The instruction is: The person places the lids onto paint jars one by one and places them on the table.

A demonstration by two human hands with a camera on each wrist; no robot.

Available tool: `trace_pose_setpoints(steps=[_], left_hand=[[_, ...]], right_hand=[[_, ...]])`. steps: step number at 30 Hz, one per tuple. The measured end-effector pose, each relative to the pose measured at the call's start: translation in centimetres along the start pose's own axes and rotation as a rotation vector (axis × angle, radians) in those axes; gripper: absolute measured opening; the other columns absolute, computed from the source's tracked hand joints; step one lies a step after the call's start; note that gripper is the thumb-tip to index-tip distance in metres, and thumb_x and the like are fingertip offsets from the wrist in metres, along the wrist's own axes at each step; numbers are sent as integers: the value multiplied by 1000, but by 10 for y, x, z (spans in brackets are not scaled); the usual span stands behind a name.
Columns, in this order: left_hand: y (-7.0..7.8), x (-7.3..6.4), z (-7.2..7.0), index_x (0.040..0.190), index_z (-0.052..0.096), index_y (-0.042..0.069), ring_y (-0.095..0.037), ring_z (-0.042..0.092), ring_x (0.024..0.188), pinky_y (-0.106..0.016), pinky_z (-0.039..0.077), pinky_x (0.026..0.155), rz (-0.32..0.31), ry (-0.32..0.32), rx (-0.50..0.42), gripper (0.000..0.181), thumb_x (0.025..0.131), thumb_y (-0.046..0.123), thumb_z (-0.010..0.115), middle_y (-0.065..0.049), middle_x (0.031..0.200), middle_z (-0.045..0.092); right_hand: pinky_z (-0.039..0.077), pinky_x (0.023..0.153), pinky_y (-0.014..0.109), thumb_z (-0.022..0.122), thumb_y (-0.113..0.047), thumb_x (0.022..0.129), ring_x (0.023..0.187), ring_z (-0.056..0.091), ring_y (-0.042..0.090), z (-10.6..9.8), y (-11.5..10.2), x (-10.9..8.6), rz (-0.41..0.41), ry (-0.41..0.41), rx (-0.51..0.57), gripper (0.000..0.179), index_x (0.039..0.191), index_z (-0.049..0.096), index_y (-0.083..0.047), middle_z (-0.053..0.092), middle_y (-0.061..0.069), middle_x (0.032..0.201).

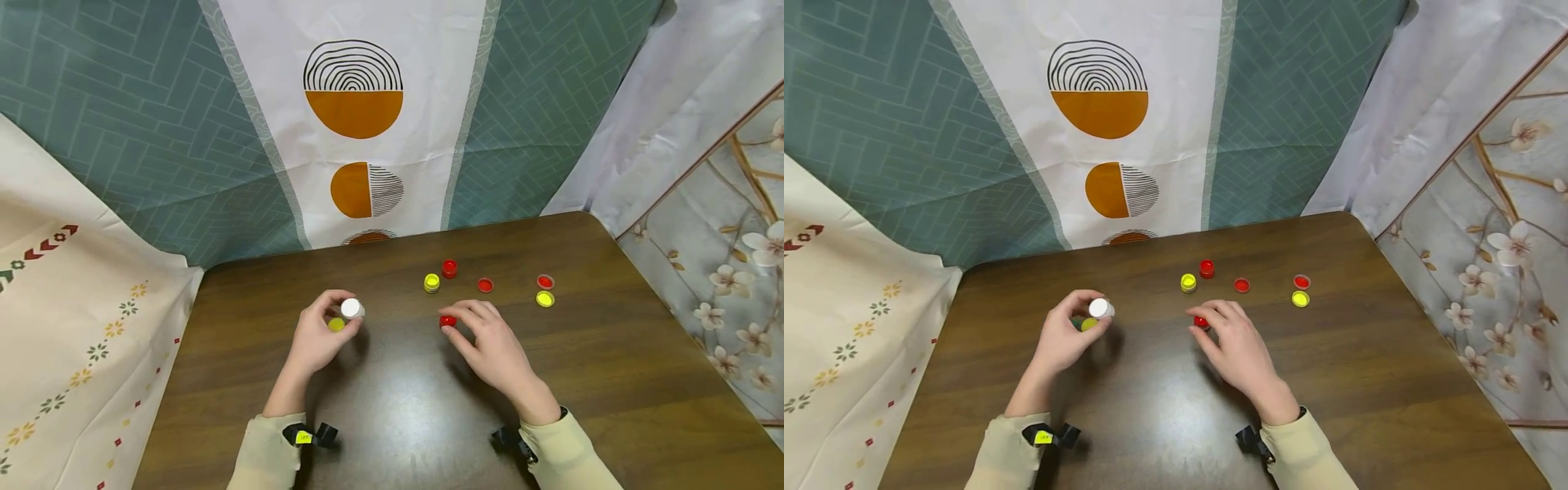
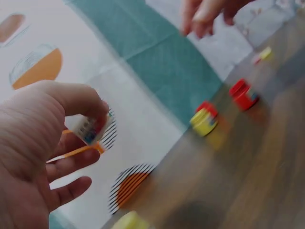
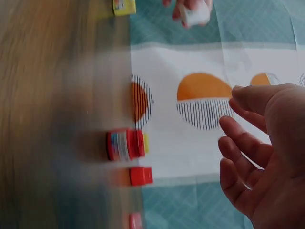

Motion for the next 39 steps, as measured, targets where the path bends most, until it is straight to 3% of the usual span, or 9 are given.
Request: trace_pose_setpoints(steps=[3,6,12,20,26,39], left_hand=[[-7,2,-13,126,71,13,-28,68,99,-55,51,94,-37,4,47,40,89,10,87,-3,113,75],[-14,1,-16,128,72,11,-24,68,104,-54,50,97,-68,-12,78,41,91,13,88,-4,114,76],[-29,0,-2,120,72,12,-24,68,107,-49,51,91,-123,-63,155,38,88,19,91,-3,114,77],[-39,5,15,117,73,12,-29,65,111,-49,49,95,-124,-119,335,41,85,28,93,-3,111,78],[-42,7,20,115,74,14,-26,65,107,-46,51,89,-110,-147,420,40,84,28,95,-1,109,75],[-45,6,21,113,73,13,-33,65,112,-56,47,102,-114,-179,485,38,83,25,95,-5,111,75]], right_hand=[[52,87,43,78,-24,101,114,60,22,-6,9,-3,38,-12,-12,25,125,77,-16,69,-2,123],[53,88,45,78,-24,101,115,61,24,-8,14,-6,64,-38,-23,27,126,77,-14,69,0,125],[54,95,48,79,-24,101,117,61,26,-5,19,-9,94,-103,-31,26,125,78,-14,68,3,127],[54,99,51,78,-24,101,122,61,28,1,22,-12,88,-149,-42,24,124,78,-15,67,3,129],[53,101,51,77,-26,102,123,61,28,1,22,-13,87,-162,-43,24,124,78,-16,67,2,130],[52,104,51,77,-24,102,124,60,28,0,22,-15,88,-176,-33,23,124,78,-18,66,2,131]])
Point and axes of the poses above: each hand's wrist, its own x-axis towards the middle knuckle, its own z-axis out of the palm, y = z × x, the point moved 7 cm from there along x, towards the middle knuckle
